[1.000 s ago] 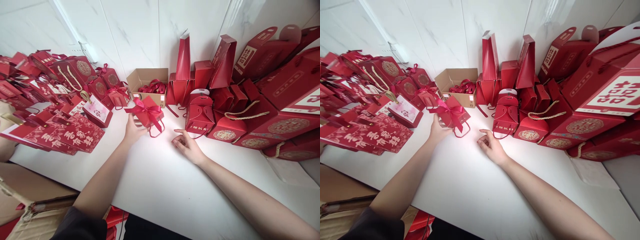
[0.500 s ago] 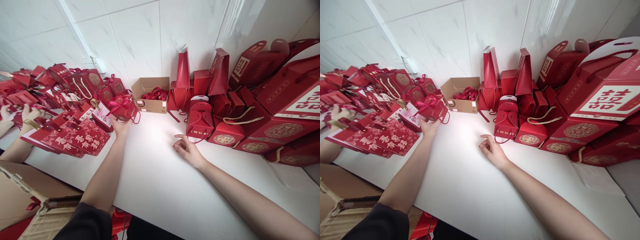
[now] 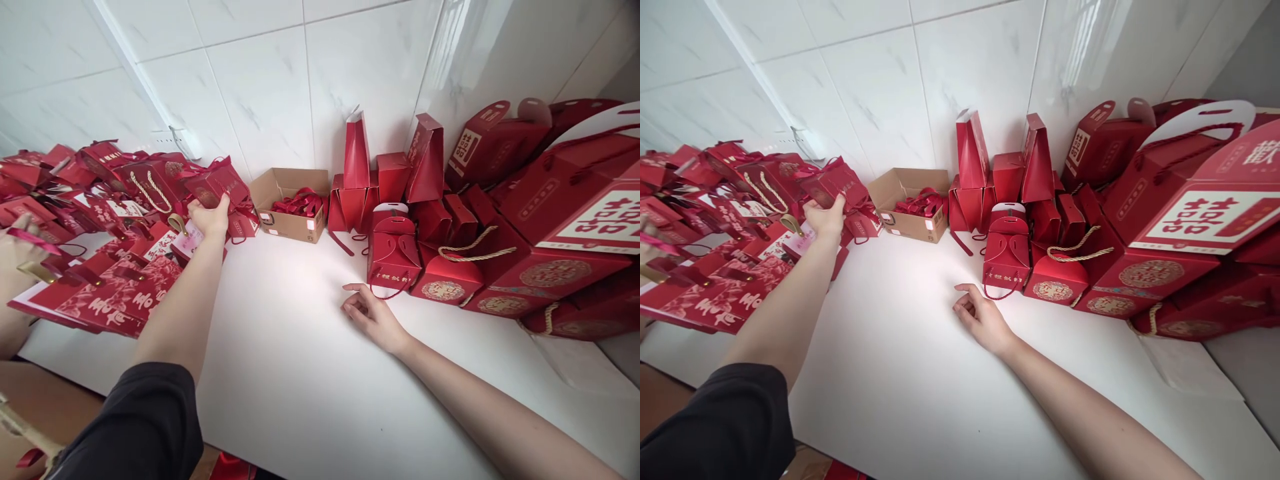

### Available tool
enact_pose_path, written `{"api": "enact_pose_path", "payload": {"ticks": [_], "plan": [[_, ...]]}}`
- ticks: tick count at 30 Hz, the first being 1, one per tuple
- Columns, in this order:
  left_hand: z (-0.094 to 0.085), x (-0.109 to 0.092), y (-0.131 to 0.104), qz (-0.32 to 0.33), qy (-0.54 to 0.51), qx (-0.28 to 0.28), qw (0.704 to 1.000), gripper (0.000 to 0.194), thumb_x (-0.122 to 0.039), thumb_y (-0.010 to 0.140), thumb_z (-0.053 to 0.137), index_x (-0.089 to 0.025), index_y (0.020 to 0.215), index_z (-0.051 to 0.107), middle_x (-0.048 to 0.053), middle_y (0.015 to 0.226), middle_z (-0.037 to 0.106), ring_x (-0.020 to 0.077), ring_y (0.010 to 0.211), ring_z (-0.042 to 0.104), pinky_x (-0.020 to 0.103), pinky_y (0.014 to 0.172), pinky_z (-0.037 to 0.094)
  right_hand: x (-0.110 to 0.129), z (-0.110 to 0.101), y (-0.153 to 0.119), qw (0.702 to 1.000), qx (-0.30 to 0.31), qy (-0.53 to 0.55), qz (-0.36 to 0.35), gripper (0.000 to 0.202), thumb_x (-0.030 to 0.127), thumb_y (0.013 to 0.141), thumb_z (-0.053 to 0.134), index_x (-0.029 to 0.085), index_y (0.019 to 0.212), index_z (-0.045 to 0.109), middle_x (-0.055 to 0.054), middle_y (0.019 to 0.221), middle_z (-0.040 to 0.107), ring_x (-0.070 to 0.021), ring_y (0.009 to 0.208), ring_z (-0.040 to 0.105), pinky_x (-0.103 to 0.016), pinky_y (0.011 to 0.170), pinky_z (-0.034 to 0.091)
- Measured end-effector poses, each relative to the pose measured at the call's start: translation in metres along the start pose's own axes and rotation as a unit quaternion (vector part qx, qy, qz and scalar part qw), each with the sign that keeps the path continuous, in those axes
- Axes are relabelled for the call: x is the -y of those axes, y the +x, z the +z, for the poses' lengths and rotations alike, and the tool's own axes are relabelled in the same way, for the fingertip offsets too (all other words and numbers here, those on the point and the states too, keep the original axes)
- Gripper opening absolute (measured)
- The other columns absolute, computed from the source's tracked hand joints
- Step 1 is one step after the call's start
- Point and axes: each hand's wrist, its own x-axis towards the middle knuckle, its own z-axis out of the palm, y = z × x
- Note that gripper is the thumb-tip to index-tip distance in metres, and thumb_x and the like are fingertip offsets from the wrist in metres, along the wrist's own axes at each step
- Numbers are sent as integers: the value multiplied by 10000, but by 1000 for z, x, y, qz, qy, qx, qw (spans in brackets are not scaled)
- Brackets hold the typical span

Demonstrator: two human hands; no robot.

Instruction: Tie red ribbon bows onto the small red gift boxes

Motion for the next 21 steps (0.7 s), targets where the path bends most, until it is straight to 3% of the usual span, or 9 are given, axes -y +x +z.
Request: {"api": "enact_pose_path", "payload": {"ticks": [4, 9, 16, 21], "plan": [[3, 14, -9, -44, 15, -63, 997, 510, -272, 749, 700, -130, 1151, 420, 170, 1206, 566, 260, 1215, 566, 407, 1060, 454, 1, 0, 0, 1000, 1, -3, 5, 304, 342, 963, 479, 255, 1249, 422, -8, 894, 619, -161, 771, 564, -302, 711, 458], [11, 21, -9, -67, 30, -107, 992, 670, -281, 702, 743, -77, 1217, 366, 232, 1334, 443, 296, 1336, 442, 417, 1157, 332, 2, 0, -1, 1000, 3, -5, 7, 296, 336, 967, 474, 253, 1246, 423, -9, 892, 620, -161, 772, 563, -302, 716, 458], [17, 26, -13, -38, 20, -59, 997, 654, -316, 649, 797, -97, 1150, 440, 154, 1209, 548, 250, 1156, 579, 369, 1037, 455, 0, 0, 0, 1000, 4, -6, 8, 288, 327, 966, 482, 268, 1243, 429, -3, 905, 623, -154, 763, 560, -298, 705, 458], [14, 30, -18, -23, 27, -50, 998, 699, -303, 583, 845, -113, 1138, 465, 128, 1191, 566, 255, 1158, 569, 373, 1052, 443, 1, 0, 0, 1000, 8, -11, 8, 276, 334, 969, 476, 269, 1235, 441, -2, 905, 620, -154, 759, 558, -300, 708, 460]]}}
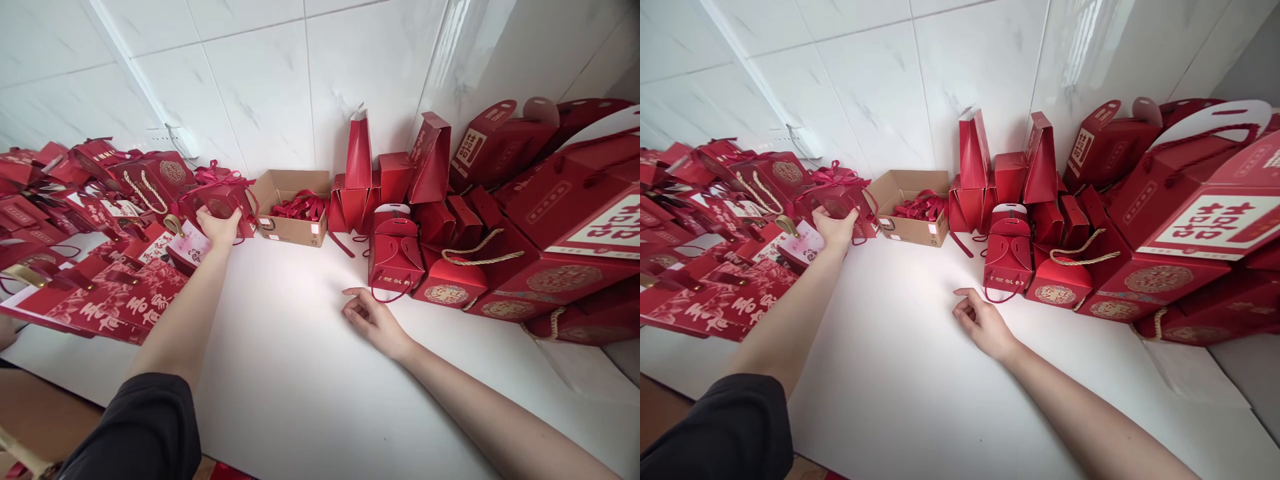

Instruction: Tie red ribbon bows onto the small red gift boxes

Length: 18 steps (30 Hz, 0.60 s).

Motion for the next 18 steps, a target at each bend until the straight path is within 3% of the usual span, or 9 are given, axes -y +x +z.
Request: {"api": "enact_pose_path", "payload": {"ticks": [4, 9, 13, 18], "plan": [[5, -4, 5, -31, 12, -19, 999, 806, -266, 587, 849, -68, 1229, 405, 195, 1298, 491, 300, 1281, 468, 410, 1126, 372, 2, 0, 0, 1000, 3, -3, -3, 271, 335, 968, 477, 251, 1224, 452, -11, 905, 619, -155, 757, 555, -303, 710, 463], [13, -14, 9, -80, 18, 14, 997, 929, -123, 542, 856, -18, 1313, 348, 274, 1392, 377, 351, 1338, 427, 445, 1172, 322, 4, -1, 0, 1000, 5, -11, -4, 268, 332, 969, 476, 237, 1220, 467, -17, 913, 621, -153, 765, 555, -300, 716, 465], [12, -16, -6, -72, 0, 48, 996, 881, -61, 616, 784, -31, 1366, 322, 274, 1412, 360, 310, 1270, 527, 422, 1157, 357, 5, -1, 0, 1000, 6, -12, -3, 264, 333, 970, 472, 234, 1215, 476, -14, 908, 623, -149, 761, 557, -294, 711, 464], [11, -14, -32, -27, -38, 86, 995, 689, -65, 731, 670, -106, 1351, 372, 237, 1458, 342, 194, 981, 698, 352, 1024, 496, 5, -1, 0, 1000, 4, -18, -6, 257, 338, 967, 476, 235, 1203, 489, -15, 903, 627, -152, 767, 567, -292, 707, 468]]}}
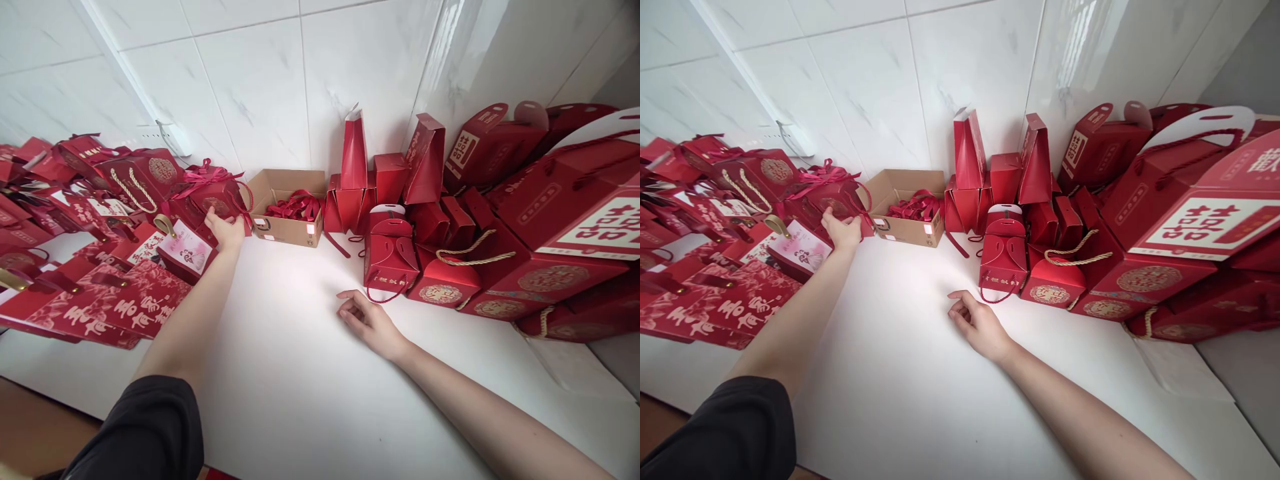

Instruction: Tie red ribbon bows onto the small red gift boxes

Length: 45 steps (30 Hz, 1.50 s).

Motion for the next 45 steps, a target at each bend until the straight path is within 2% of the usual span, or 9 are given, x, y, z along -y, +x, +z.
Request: {"api": "enact_pose_path", "payload": {"ticks": [7, 15, 19, 21, 23, 27, 32, 39, 45], "plan": [[0, 1, -6, 66, -17, 29, 997, 631, -52, 735, 608, -153, 1325, 409, 191, 1459, 356, 191, 1094, 651, 284, 903, 545, 1, 0, 0, 1000, 2, -3, -5, 251, 358, 970, 468, 234, 1188, 490, -23, 910, 625, -163, 797, 584, -303, 723, 478], [-6, -3, -4, 189, 77, 67, 977, 598, -113, 762, 598, -230, 1338, 484, 85, 1126, 549, 191, 789, 636, 349, 832, 538, 4, -1, -1, 1000, 8, -7, 0, 227, 355, 976, 463, 236, 1166, 499, -20, 917, 619, -161, 810, 581, -299, 727, 469], [-8, -7, -2, 158, 150, 82, 972, 548, -212, 809, 617, -293, 1340, 511, 69, 987, 583, 288, 923, 632, 459, 894, 514, 3, -1, -1, 1000, 6, -9, -3, 235, 360, 976, 462, 234, 1169, 505, -23, 919, 622, -161, 800, 579, -299, 721, 472], [-10, -9, -5, 161, 152, 83, 972, 477, -230, 831, 606, -269, 1300, 526, 83, 1021, 579, 304, 997, 617, 479, 941, 495, 2, 0, -1, 1000, 6, -9, -2, 238, 362, 975, 462, 234, 1171, 507, -25, 922, 624, -163, 801, 581, -301, 719, 473], [-12, -10, -8, 164, 126, 37, 978, 461, -238, 836, 613, -212, 1281, 495, 118, 1156, 543, 295, 1093, 587, 455, 998, 473, 2, 0, -1, 1000, 6, -10, -1, 237, 360, 974, 463, 236, 1172, 505, -26, 927, 625, -164, 807, 584, -302, 720, 473], [-9, -6, -4, 83, 69, -98, 989, 748, -284, 772, 721, -93, 1378, 326, 219, 1445, 325, 294, 1368, 384, 405, 1156, 339, 3, 0, 0, 1000, 7, -12, -3, 232, 353, 972, 465, 237, 1168, 507, -25, 924, 626, -163, 801, 582, -302, 718, 475], [1, 4, 15, -38, 54, -78, 995, 955, -320, 695, 801, -43, 1416, 240, 289, 1439, 336, 357, 1414, 325, 503, 1166, 311, 4, -1, 0, 1000, 7, -16, -1, 227, 341, 970, 465, 237, 1166, 512, -25, 926, 630, -162, 803, 586, -299, 718, 476], [9, 3, 17, -35, 104, -74, 991, 1101, -334, 567, 869, -110, 1454, 256, 261, 1432, 398, 422, 1279, 489, 589, 1041, 434, 5, -2, 0, 1000, 8, -13, -1, 217, 324, 970, 465, 235, 1162, 513, -24, 927, 628, -157, 812, 588, -291, 721, 475], [12, -7, 28, 53, 64, -98, 992, 976, -341, 632, 830, -59, 1397, 293, 240, 1445, 380, 342, 1322, 458, 462, 1115, 406, 6, -2, 0, 1000, 9, -18, 3, 219, 327, 969, 465, 235, 1159, 525, -30, 937, 639, -161, 810, 598, -293, 715, 481]]}}
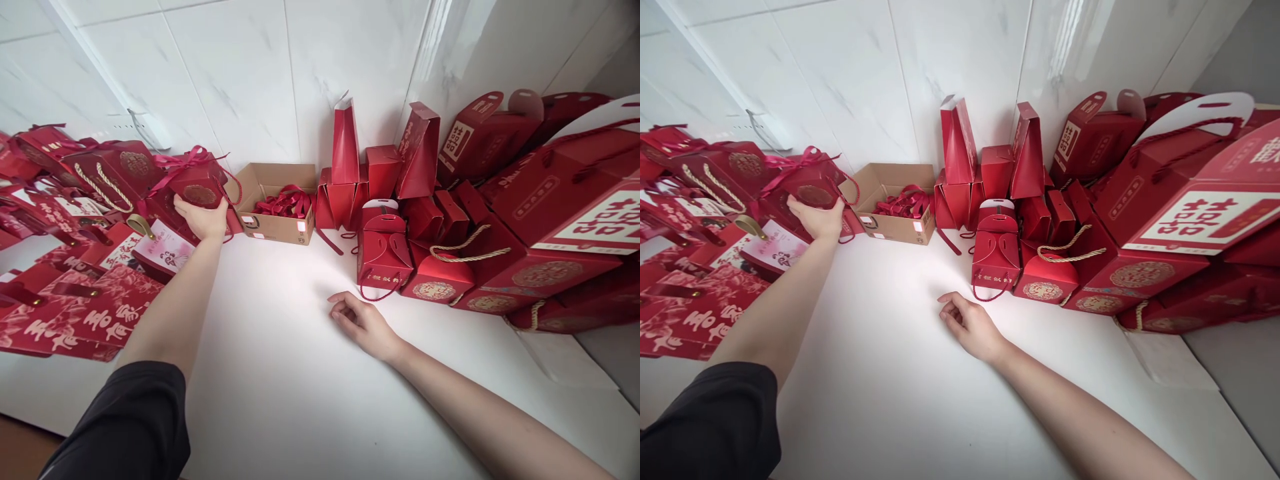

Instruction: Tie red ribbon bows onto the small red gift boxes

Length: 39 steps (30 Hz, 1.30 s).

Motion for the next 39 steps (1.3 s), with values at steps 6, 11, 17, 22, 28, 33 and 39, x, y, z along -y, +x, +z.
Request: {"api": "enact_pose_path", "payload": {"ticks": [6, 11, 17, 22, 28, 33, 39], "plan": [[8, 1, 12, -55, 43, 79, 994, 993, -268, 571, 873, -59, 1366, 316, 246, 1396, 416, 407, 1321, 418, 573, 1101, 352, -1, 0, 0, 1000, 1, -2, 2, 210, 318, 969, 466, 234, 1151, 529, -31, 939, 639, -163, 821, 603, -292, 717, 479], [8, 4, 9, -63, 47, 80, 994, 1064, -285, 591, 874, -2, 1397, 239, 286, 1411, 382, 428, 1334, 334, 637, 1088, 290, 0, 0, -1, 1000, 5, 3, 0, 215, 309, 972, 462, 232, 1163, 524, -31, 941, 635, -163, 829, 602, -292, 724, 478], [2, 7, 10, -59, 50, 81, 994, 1023, -276, 674, 818, 24, 1443, 213, 296, 1428, 360, 429, 1355, 313, 631, 1100, 275, 2, -1, -1, 1000, 9, 3, 5, 200, 295, 971, 465, 230, 1149, 530, -30, 944, 628, -162, 831, 595, -292, 724, 471], [-13, -1, -14, -25, 46, 47, 998, 832, -103, 740, 653, -74, 1476, 265, 227, 1525, 290, 365, 1439, 249, 544, 1153, 255, 1, 0, -1, 1000, 9, 7, 4, 199, 284, 968, 469, 226, 1147, 534, -30, 941, 623, -162, 842, 595, -291, 731, 472], [-29, -33, -63, 346, 16, 171, 922, 550, -257, 835, 571, -170, 1367, 460, 137, 1459, 464, 287, 1385, 386, 432, 1156, 273, -1, 1, 1, 1000, 7, 5, 0, 199, 272, 963, 478, 227, 1147, 541, -23, 942, 627, -150, 821, 587, -280, 724, 469], [-16, -45, -76, 437, 40, 377, 816, 341, -423, 913, 510, -207, 1156, 614, 78, 1150, 672, 265, 1142, 566, 452, 1152, 263, -3, 1, 1, 1000, 2, 1, -10, 205, 254, 956, 485, 224, 1149, 544, -21, 940, 632, -145, 814, 585, -276, 725, 470], [9, -50, -88, 404, 50, 355, 842, 289, -390, 942, 465, -179, 1070, 616, 107, 1014, 680, 292, 1056, 578, 450, 1030, 369, -3, 2, 2, 1000, 3, -6, -14, 209, 241, 948, 489, 224, 1147, 548, -17, 930, 632, -140, 789, 579, -274, 718, 470]]}}
